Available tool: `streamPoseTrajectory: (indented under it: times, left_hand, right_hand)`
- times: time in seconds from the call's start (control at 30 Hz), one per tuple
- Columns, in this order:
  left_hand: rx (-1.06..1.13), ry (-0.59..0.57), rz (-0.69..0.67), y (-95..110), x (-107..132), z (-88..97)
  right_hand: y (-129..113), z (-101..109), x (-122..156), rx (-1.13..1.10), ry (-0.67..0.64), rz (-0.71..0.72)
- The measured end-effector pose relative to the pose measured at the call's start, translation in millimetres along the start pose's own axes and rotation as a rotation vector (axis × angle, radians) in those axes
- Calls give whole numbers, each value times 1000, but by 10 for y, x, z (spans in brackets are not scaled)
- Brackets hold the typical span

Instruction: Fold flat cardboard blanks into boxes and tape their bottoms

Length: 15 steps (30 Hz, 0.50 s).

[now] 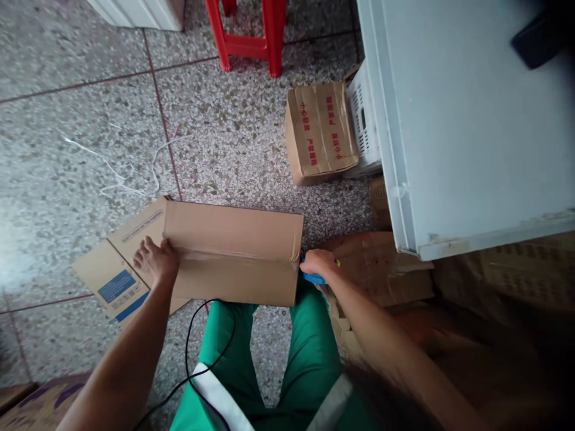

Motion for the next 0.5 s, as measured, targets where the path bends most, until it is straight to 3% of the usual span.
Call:
streamPoseTrajectory:
  times: [0.07, 0.1, 0.2, 0.27, 0.37, 0.5]
  left_hand:
    - [65, 152, -171, 399, 387, 102]
    - [114, 131, -336, 665, 653, 77]
    - [112, -109, -864, 1411, 1589, -165]
    - [74, -227, -1123, 1694, 2080, -315]
    - [33, -284, -1268, 1816, 2333, -438]
    - [21, -281, -1269, 1790, 2254, -481]
  right_hand:
    - [14, -20, 23, -18, 15, 12]
    - [28, -32, 42, -29, 25, 18]
    - [114, -62, 123, -65, 58, 35]
    - [187, -75, 176, -82, 70, 36]
    - [236, -77, 203, -98, 66, 24]
    - [143, -100, 130, -119, 62, 1]
Point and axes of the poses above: each hand's wrist, its own x-axis away from the middle knuckle, its own z-axis out of the back of the hand, y = z × x, the point moved 6 cm from there along -x, towards the middle knuckle, and after that the axes turned 4 degrees about -x, right-handed, at the moved point
